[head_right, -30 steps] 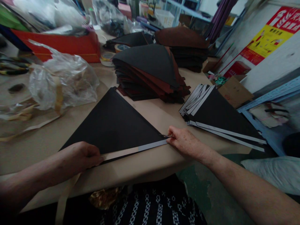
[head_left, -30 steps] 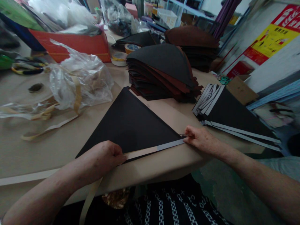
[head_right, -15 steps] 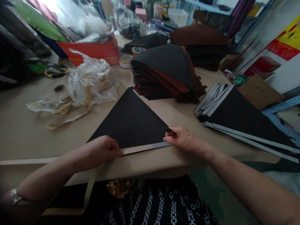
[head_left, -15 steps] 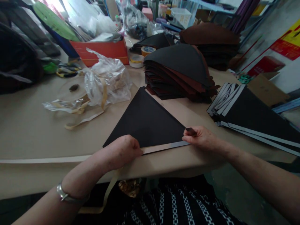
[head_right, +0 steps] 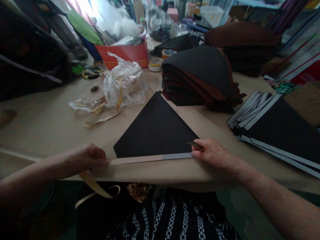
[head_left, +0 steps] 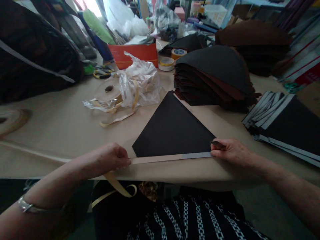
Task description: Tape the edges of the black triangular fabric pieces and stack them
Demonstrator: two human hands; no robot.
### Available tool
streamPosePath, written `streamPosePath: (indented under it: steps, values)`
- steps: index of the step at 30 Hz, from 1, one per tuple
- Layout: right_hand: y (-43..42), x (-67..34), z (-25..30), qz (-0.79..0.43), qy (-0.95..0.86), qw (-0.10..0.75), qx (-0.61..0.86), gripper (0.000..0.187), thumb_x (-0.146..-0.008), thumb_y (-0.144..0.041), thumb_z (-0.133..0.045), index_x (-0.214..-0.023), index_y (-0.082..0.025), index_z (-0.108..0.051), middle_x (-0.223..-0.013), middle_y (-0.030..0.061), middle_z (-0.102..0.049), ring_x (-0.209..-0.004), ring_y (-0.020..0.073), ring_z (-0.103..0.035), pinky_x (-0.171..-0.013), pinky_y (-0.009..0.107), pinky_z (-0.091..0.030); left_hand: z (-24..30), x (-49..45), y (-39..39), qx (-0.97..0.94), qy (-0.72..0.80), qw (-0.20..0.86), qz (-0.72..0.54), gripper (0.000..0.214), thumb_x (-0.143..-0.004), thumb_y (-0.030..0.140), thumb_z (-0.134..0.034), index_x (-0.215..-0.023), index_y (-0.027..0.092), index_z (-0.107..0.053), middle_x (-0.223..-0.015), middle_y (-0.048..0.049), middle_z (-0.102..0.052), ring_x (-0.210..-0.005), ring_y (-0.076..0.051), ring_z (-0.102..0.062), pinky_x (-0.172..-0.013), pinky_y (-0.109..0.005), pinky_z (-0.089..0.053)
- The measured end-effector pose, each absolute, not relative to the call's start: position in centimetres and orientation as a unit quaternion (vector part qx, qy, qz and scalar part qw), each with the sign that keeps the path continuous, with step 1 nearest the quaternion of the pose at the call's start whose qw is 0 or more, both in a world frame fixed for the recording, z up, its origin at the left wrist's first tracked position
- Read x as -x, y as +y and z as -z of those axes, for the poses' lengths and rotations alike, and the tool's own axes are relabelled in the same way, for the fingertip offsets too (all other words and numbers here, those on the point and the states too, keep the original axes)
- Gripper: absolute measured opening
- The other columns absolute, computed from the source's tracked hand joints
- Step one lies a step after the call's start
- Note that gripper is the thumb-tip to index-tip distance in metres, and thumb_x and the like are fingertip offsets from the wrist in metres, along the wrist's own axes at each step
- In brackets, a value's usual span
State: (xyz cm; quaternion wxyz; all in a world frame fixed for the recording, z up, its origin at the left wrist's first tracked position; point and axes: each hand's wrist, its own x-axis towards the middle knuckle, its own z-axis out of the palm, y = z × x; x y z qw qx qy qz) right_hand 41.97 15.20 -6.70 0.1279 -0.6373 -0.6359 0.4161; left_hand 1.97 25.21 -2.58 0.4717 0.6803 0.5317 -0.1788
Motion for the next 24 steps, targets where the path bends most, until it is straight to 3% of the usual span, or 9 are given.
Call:
streamPosePath:
  steps: [7,13,17,24]
  values:
    - [14.7,-41.9,7.1,-0.376,-0.648,0.092,0.656,0.019,-0.078,-0.037,-0.054,-0.070,-0.020,-0.052,-0.065,0.0002,-0.054,-0.059,0.0139,-0.048,-0.056,0.027,-0.035,2.8,4.3,26.7,-0.654,0.576,0.459,0.175,0.038,-0.063,0.052,-0.059,-0.063,0.014,-0.062,-0.061,-0.0047,-0.057,-0.058,-0.018,-0.051,-0.053,-0.024,-0.040]
    - [14.6,-41.4,6.1,-0.384,-0.626,0.051,0.676,0.016,-0.079,-0.039,-0.056,-0.070,-0.026,-0.055,-0.069,0.0056,-0.056,-0.063,0.0162,-0.051,-0.062,0.032,-0.037,2.0,7.7,27.3,-0.655,0.619,0.391,0.189,0.037,-0.059,0.050,-0.056,-0.062,0.013,-0.062,-0.058,-0.0037,-0.055,-0.056,-0.017,-0.049,-0.052,-0.023,-0.035]
    - [14.8,-41.3,5.9,-0.384,-0.610,0.061,0.690,0.018,-0.072,-0.044,-0.058,-0.065,-0.027,-0.056,-0.070,0.0090,-0.058,-0.061,0.0189,-0.053,-0.062,0.037,-0.037,1.4,9.3,27.2,-0.635,0.642,0.380,0.201,0.039,-0.056,0.048,-0.056,-0.065,0.011,-0.062,-0.058,-0.0038,-0.055,-0.056,-0.017,-0.049,-0.051,-0.022,-0.034]
    - [15.0,-40.4,4.9,-0.378,-0.582,0.067,0.716,0.017,-0.062,-0.044,-0.061,-0.061,-0.028,-0.060,-0.072,0.0093,-0.062,-0.063,0.0194,-0.057,-0.062,0.036,-0.039,0.5,11.8,26.2,-0.646,0.658,0.329,0.205,0.033,-0.078,0.028,-0.044,-0.075,0.002,-0.063,-0.057,0.0030,-0.052,-0.063,-0.012,-0.047,-0.058,-0.018,-0.029]
